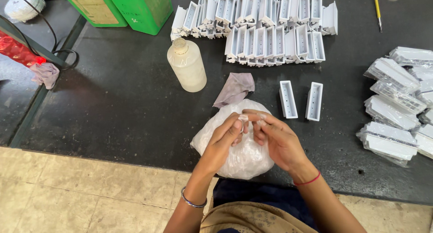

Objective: The person wipes white plastic rectangular parts with a cloth, handling them one at a time. They move a bottle and a bag of bubble wrap aside, then continue wiping multiple parts and placing them on the table.

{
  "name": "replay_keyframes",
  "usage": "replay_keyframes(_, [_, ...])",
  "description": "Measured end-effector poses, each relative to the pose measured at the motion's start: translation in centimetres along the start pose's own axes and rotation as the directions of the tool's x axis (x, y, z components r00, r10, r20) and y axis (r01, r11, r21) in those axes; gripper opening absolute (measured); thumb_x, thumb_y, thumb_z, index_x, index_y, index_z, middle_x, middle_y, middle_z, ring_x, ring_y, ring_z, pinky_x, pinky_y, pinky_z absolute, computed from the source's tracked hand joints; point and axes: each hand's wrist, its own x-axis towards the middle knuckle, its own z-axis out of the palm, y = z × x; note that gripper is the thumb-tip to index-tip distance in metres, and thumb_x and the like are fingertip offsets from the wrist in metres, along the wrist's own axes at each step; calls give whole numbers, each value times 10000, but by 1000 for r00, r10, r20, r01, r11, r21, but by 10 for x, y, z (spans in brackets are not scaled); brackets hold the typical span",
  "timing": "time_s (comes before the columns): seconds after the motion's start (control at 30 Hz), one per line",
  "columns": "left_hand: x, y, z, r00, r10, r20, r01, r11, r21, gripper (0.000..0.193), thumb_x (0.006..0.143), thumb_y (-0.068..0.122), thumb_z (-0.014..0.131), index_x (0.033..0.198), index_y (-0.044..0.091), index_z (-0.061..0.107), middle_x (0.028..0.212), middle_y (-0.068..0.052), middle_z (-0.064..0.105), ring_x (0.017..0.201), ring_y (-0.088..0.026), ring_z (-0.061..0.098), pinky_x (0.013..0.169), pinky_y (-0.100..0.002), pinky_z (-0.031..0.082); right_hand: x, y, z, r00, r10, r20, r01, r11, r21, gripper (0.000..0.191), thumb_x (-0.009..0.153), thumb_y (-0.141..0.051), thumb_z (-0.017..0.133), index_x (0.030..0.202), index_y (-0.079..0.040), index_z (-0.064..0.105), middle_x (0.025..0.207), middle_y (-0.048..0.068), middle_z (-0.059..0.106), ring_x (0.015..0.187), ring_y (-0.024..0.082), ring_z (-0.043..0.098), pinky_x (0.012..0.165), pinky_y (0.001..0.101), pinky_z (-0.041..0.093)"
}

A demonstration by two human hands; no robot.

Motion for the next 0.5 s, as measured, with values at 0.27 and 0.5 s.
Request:
replay_keyframes(0.27, [4, -19, 5, 999, -8, -52, 7, 1000, -25, 166, 1038, 226, 600, 1106, 76, 578, 826, -27, 678, 702, -61, 516, 645, -201, 423, 7, 24, -25, 996, -86, -40, 90, 986, 139, 84, 1027, -121, 644, 1085, -62, 652, 936, 34, 666, 810, 111, 596, 761, 257, 482])
replay_keyframes(0.5, [6, -32, 3, 995, 99, -35, -97, 994, 44, 69, 976, 52, 706, 1017, 7, 673, 945, -11, 657, 760, -60, 587, 665, -218, 481, 1, 22, -33, 998, -56, -39, 62, 986, 152, 81, 968, -106, 688, 1029, -59, 664, 976, 4, 677, 829, 93, 608, 735, 248, 484])
